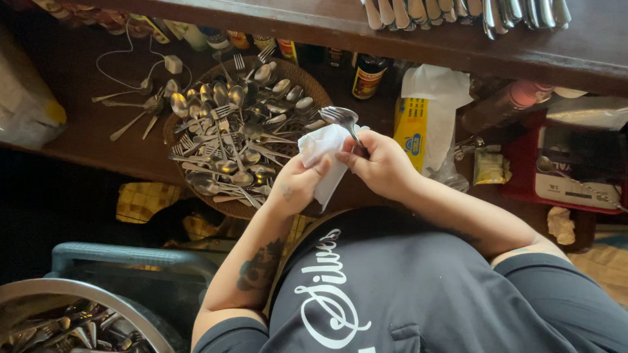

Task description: The person wipes individual pieces of flatware using a cloth, then places them onto a bar counter one by one.

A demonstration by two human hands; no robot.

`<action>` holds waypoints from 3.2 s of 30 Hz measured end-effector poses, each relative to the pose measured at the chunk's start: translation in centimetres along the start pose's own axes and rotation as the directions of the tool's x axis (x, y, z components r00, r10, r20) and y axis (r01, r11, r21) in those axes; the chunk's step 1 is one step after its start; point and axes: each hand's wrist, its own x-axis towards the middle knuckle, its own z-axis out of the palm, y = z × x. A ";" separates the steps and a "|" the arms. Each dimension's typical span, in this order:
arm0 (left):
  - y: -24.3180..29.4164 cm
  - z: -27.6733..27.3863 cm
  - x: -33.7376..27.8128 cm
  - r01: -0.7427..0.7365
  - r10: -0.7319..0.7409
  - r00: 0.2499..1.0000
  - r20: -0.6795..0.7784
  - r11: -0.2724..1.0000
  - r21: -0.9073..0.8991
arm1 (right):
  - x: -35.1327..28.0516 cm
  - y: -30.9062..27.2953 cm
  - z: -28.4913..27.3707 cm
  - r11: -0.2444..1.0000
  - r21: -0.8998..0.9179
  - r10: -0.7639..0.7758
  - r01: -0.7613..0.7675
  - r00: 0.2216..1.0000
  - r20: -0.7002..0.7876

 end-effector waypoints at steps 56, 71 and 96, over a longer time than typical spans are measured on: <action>11.4 5.7 -0.5 -0.028 -0.005 0.998 0.055 0.816 0.577 | 1.8 -6.5 -9.8 0.718 -0.155 -0.659 0.679 0.734 0.161; 10.7 6.1 -0.9 -0.128 0.083 0.992 0.098 0.709 0.693 | 1.1 -7.0 -9.0 0.616 -0.139 -0.682 0.775 0.614 0.398; 10.3 5.6 -1.6 -0.158 0.105 0.987 0.121 0.753 0.639 | -0.4 5.9 -5.9 0.709 0.705 -0.168 0.014 0.974 0.149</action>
